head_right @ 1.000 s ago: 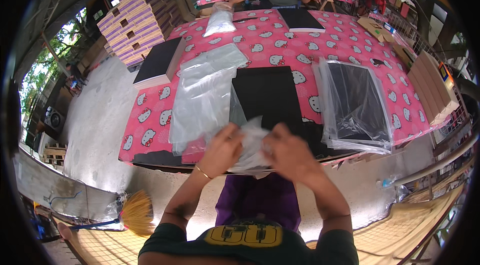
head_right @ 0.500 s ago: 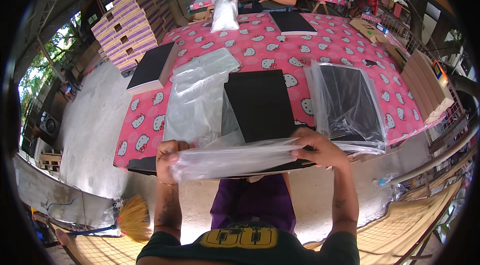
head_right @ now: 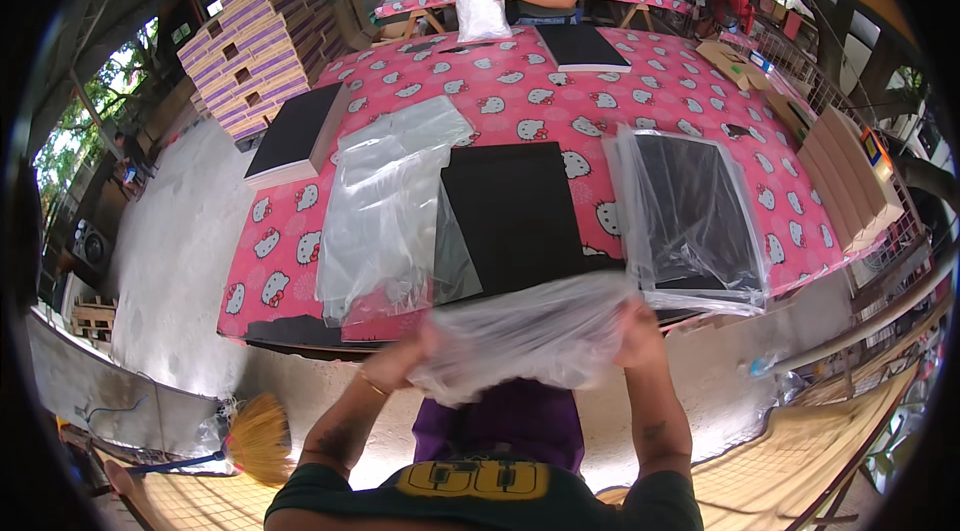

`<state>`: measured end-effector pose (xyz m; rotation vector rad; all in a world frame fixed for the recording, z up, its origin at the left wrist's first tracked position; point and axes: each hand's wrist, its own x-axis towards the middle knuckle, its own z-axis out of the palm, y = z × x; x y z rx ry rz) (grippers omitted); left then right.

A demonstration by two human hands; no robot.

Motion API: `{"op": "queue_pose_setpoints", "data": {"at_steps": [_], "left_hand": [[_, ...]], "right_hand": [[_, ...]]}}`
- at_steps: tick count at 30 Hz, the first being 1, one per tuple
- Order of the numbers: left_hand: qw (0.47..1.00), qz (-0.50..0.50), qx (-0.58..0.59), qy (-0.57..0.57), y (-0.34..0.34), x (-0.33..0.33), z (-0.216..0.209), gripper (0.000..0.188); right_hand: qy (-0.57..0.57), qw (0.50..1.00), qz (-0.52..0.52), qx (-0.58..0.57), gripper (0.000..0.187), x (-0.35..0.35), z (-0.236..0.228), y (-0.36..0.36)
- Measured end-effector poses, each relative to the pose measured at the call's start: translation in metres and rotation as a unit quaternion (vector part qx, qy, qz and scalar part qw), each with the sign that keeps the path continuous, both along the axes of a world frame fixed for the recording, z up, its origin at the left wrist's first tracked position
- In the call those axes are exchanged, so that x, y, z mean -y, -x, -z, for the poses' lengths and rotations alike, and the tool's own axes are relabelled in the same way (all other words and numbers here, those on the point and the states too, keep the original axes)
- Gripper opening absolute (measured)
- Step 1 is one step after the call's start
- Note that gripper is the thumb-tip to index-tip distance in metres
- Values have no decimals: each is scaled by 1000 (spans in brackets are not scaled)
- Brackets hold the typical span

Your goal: The person places black flat items into individual clear plastic bags, smooths the bags, and stacks the packaged items on a table.

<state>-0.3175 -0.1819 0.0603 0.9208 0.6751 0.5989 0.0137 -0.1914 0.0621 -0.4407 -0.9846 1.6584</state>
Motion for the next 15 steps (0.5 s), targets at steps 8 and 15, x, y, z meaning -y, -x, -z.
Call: {"op": "queue_pose_setpoints", "data": {"at_steps": [8,15], "left_hand": [[905,-174,384,-45,11,-15,5,34],[963,145,-136,-183,-3,3,34,28]], "right_hand": [[-164,864,-287,379,25,-15,20,-1],[172,944,-116,-256,31,-5,49,-6]]}}
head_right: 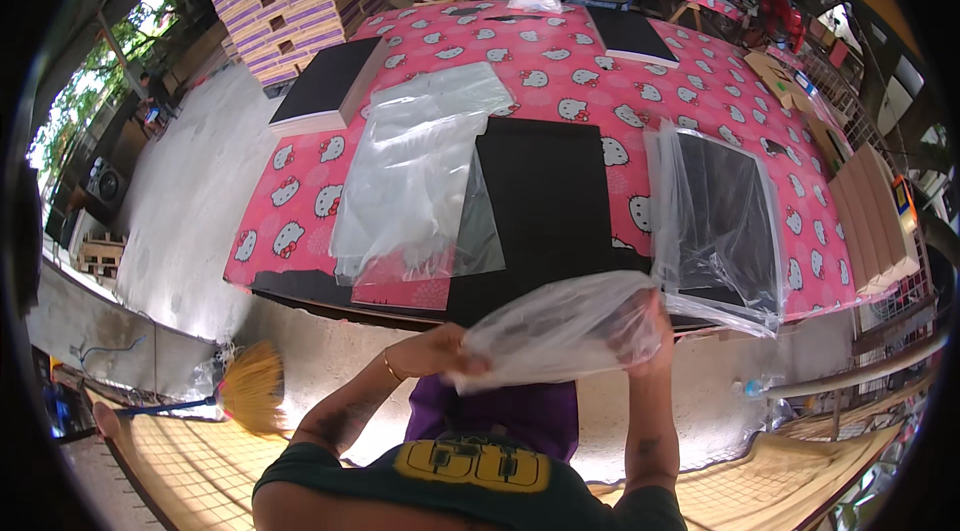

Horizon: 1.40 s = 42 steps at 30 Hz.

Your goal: The person places black flat items into individual clear plastic bags, smooths the bags, and stacks the packaged items on a table.

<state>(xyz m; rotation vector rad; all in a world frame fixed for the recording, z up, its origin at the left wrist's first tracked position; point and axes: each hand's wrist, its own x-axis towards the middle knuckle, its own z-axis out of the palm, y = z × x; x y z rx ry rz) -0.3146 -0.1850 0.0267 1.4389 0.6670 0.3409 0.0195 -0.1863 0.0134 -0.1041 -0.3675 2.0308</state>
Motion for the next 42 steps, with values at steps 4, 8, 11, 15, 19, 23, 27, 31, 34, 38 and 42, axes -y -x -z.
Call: {"op": "queue_pose_setpoints", "data": {"at_steps": [4,8,11,15,19,23,27,31,34,38,42], "left_hand": [[853,-195,429,224,12,-4,1,26],[946,-164,244,136,41,-15,19,25],[987,76,-46,-133,19,-10,0,28],[971,-98,201,91,40,3,25,26],[899,-179,337,212,51,-1,17,26],[915,-261,240,192,51,19,6,19],[932,-350,83,40,26,54,38,20],[868,-495,16,-18,-15,66,25,38],[839,-538,-24,-81,-25,59,37,54],[874,-466,-87,-105,-12,51,51,57],[867,-474,-79,-130,-18,48,41,55]], "right_hand": [[-222,866,-145,424,35,10,28,-14],[-235,940,-52,241,41,16,48,-28],[-133,983,64,113,44,20,42,-45],[-269,884,-56,378,39,22,11,-40],[-315,763,-218,521,32,26,1,-19],[-162,930,-102,313,20,42,8,-32],[-176,747,76,637,32,64,57,-34],[-25,733,348,584,49,71,55,22],[16,723,384,574,66,63,45,43],[-21,644,389,659,68,53,59,44],[8,638,381,669,61,54,59,42]]}}
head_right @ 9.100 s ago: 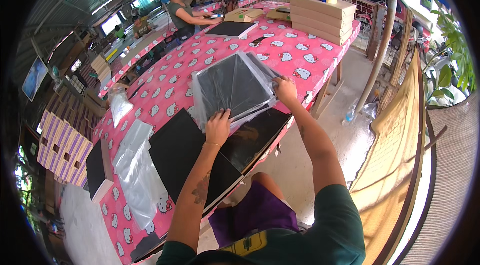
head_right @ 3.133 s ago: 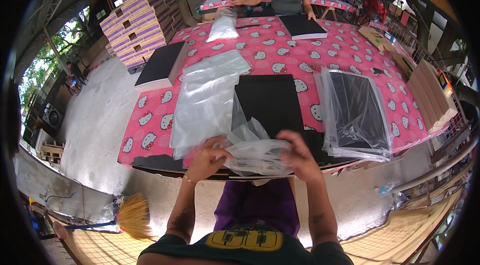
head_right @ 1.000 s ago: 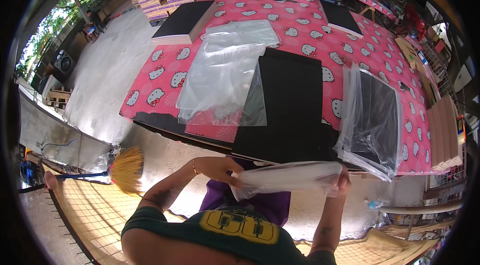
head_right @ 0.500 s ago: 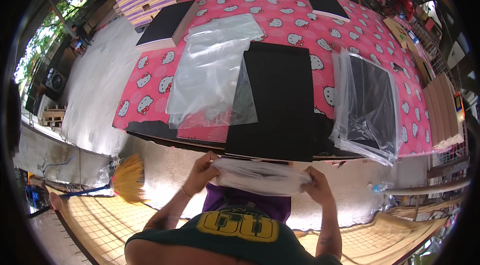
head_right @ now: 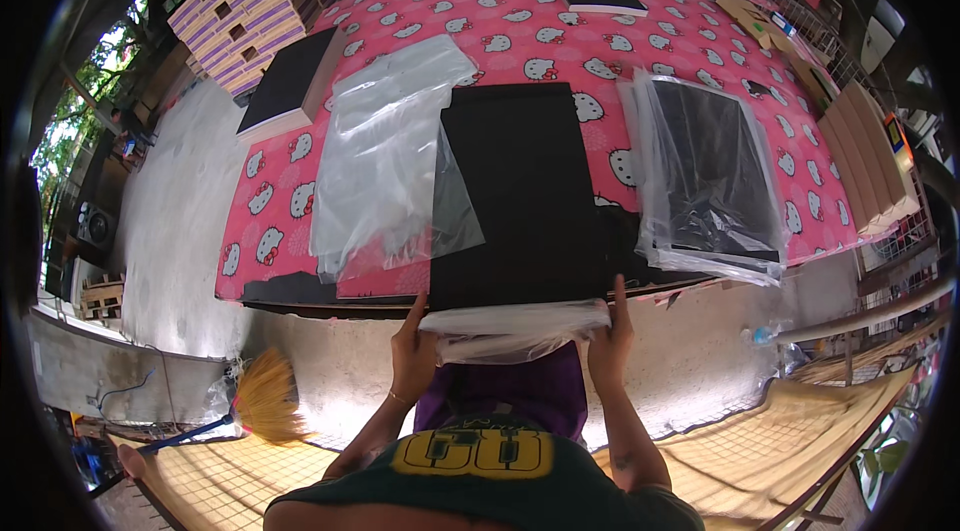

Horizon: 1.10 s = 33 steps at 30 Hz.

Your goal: The person places black flat items into individual clear plastic bags, smooths the bags, and stacks the packaged items on a table.

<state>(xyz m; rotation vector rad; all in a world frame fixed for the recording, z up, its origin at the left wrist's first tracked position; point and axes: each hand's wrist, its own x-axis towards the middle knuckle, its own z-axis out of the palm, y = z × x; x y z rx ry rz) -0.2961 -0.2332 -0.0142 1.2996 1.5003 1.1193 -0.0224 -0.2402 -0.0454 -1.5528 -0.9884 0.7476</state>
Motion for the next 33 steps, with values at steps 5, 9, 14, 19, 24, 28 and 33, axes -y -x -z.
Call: {"op": "queue_pose_setpoints", "data": {"at_steps": [5,9,14,19,24,28,33], "left_hand": [[1000,0,11,0,0,5,-9,49],[990,-7,82,-112,12,6,-9,40],[936,91,341,-16,53,-9,-41,15],[774,250,551,-185,64,-38,-123,54],[749,207,600,-191,29,-123,-194,42],[741,174,636,-128,15,-173,-177,37],[677,194,708,-55,34,-204,-98,30]], "right_hand": [[-66,997,0,35,44,0,8,-11],[-94,993,-14,-68,17,6,-29,-19],[-16,929,-262,-260,27,6,-91,-50],[-285,912,-295,-21,61,-2,-139,-72],[-305,804,-282,-425,37,-88,-230,-16],[-270,794,-254,-483,29,-138,-206,-22],[-196,751,-237,-584,24,-162,-147,-19]]}}
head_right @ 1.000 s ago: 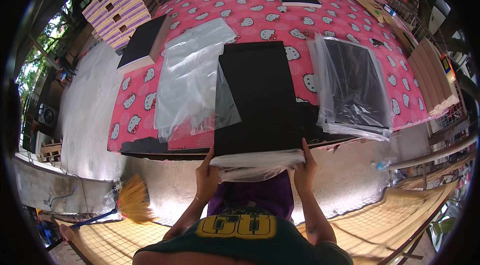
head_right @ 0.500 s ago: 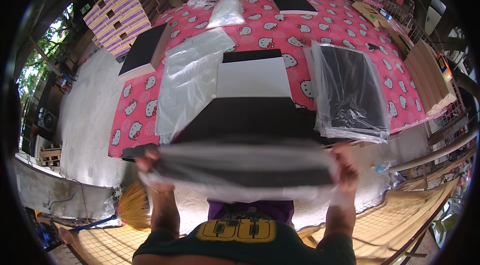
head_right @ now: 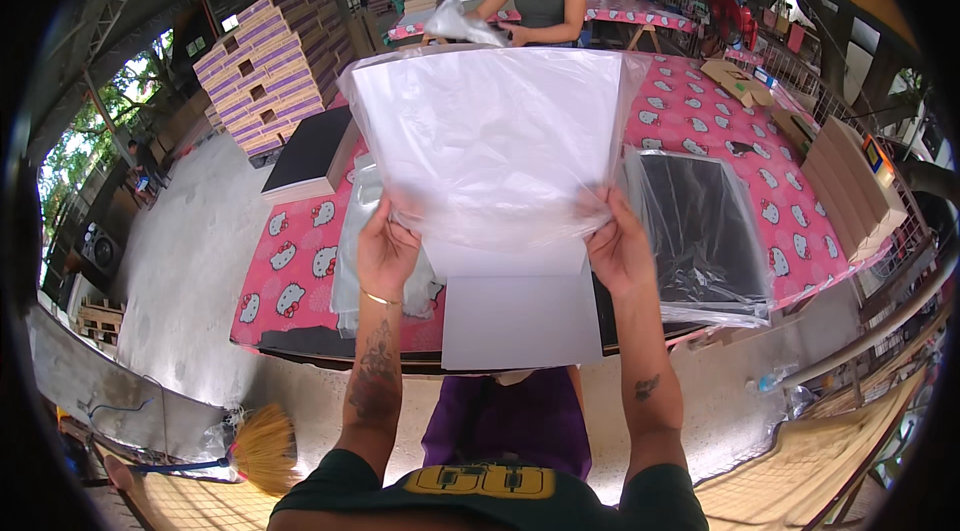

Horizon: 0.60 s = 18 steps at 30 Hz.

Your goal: The person places black flat items into individual clear plastic bags, smooths the bags, and stacks the packaged items on a table.

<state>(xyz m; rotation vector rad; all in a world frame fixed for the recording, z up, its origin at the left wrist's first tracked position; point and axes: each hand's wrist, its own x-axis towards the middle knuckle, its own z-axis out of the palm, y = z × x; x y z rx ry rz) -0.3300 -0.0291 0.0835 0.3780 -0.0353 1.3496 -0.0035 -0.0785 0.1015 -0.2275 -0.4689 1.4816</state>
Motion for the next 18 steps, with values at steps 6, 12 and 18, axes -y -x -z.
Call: {"op": "queue_pose_setpoints", "data": {"at_steps": [6,12,18], "left_hand": [[998,-1,-58,14,33,6,129,26],[886,-104,-433,128,9,48,90,37],[756,-321,-565,-77,-36,21,55,28]], "right_hand": [[56,996,-26,61,18,6,98,-4],[175,926,84,325,26,37,97,1],[81,768,232,591,39,6,122,-9]]}}
